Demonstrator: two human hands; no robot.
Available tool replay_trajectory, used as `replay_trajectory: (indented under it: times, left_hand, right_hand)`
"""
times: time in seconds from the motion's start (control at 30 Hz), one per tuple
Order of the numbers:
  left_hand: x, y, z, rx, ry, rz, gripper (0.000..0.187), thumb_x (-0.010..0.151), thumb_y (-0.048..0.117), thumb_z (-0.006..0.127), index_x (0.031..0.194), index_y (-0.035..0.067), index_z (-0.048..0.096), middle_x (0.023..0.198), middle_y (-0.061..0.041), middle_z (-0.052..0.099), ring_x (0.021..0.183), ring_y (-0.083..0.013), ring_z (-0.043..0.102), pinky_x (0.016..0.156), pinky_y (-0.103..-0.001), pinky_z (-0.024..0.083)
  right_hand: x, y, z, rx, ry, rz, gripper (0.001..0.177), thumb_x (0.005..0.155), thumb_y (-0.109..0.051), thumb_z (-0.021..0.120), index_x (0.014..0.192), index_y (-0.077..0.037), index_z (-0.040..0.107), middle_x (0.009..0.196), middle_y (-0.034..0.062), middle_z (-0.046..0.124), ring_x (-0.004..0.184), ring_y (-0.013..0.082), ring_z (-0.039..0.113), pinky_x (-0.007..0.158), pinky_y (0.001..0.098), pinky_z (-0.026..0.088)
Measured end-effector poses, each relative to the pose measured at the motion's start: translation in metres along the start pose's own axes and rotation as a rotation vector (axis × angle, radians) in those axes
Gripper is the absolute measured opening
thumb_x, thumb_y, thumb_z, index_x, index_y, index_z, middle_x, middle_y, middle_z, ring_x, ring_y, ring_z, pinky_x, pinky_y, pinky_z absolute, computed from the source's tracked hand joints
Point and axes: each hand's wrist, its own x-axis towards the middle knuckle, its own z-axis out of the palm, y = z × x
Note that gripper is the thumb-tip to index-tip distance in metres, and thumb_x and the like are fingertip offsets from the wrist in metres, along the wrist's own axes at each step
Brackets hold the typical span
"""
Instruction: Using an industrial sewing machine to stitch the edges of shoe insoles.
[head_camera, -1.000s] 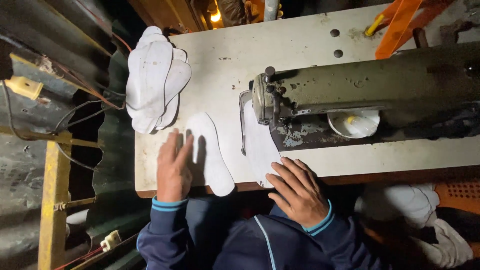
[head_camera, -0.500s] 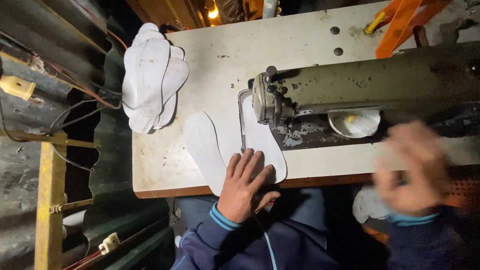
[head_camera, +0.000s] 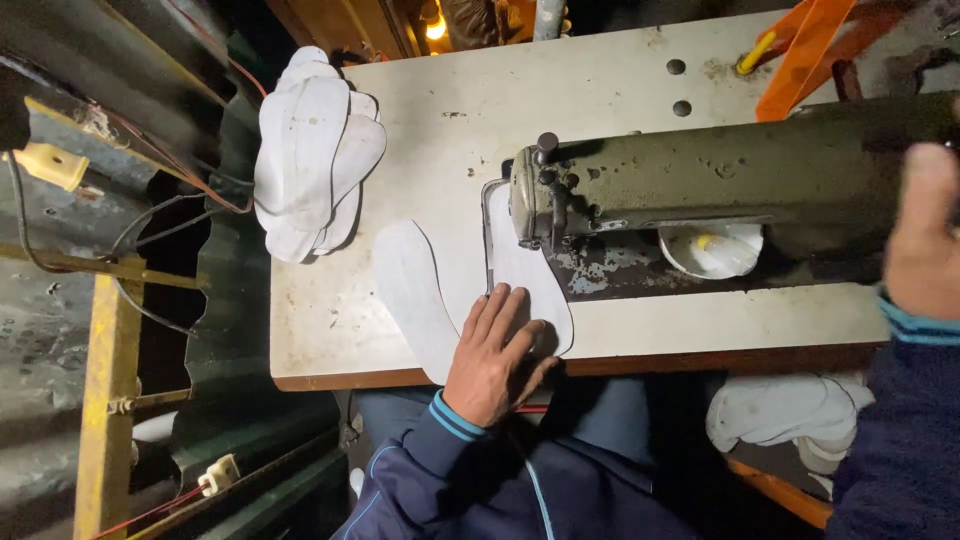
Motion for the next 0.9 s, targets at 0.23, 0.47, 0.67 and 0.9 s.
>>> replay_trajectory:
  times: [0.23, 0.47, 0.67, 0.9]
  left_hand:
    - [0.007, -0.001, 0.001, -0.02, 0.006, 0.009, 0.037, 0.097, 0.036, 0.071, 0.117, 0.006, 0.063, 0.151, -0.026, 0.048, 0.145, -0.046, 0.041, 0.12, -0.058, 0.033]
    - [0.012, -0.007, 0.0, 0.001, 0.024, -0.015, 0.039, 0.097, 0.039, 0.07, 0.12, 0.009, 0.064, 0.151, -0.027, 0.047, 0.146, -0.0483, 0.038, 0.119, -0.063, 0.03]
    - [0.018, -0.011, -0.005, 0.005, -0.014, -0.041, 0.039, 0.099, 0.039, 0.067, 0.124, 0.01, 0.064, 0.151, -0.025, 0.048, 0.145, -0.0461, 0.04, 0.121, -0.062, 0.028]
    - [0.015, -0.015, 0.002, 0.061, 0.066, -0.088, 0.039, 0.091, 0.042, 0.073, 0.121, 0.017, 0.072, 0.146, -0.023, 0.056, 0.141, -0.0434, 0.047, 0.118, -0.059, 0.03]
  right_hand:
    - [0.122, -0.019, -0.081, 1.358, 0.249, 0.159, 0.023, 0.11, 0.007, 0.077, 0.127, 0.022, 0.074, 0.137, 0.0354, 0.069, 0.129, 0.051, 0.061, 0.118, 0.0566, 0.047]
    - [0.083, -0.061, -0.14, 1.547, 0.163, 0.217, 0.034, 0.094, -0.026, 0.045, 0.104, -0.001, 0.065, 0.12, 0.0228, 0.067, 0.121, 0.0435, 0.059, 0.115, 0.0617, 0.042]
    - [0.065, -0.128, -0.166, 1.699, 0.129, 0.101, 0.025, 0.1, -0.014, 0.061, 0.114, 0.004, 0.071, 0.117, 0.0178, 0.073, 0.112, 0.0371, 0.068, 0.102, 0.0509, 0.054]
    - [0.041, -0.164, -0.144, 1.558, 0.009, 0.123, 0.033, 0.095, -0.033, 0.063, 0.121, -0.014, 0.072, 0.132, 0.0104, 0.068, 0.133, 0.0366, 0.058, 0.114, 0.0521, 0.041]
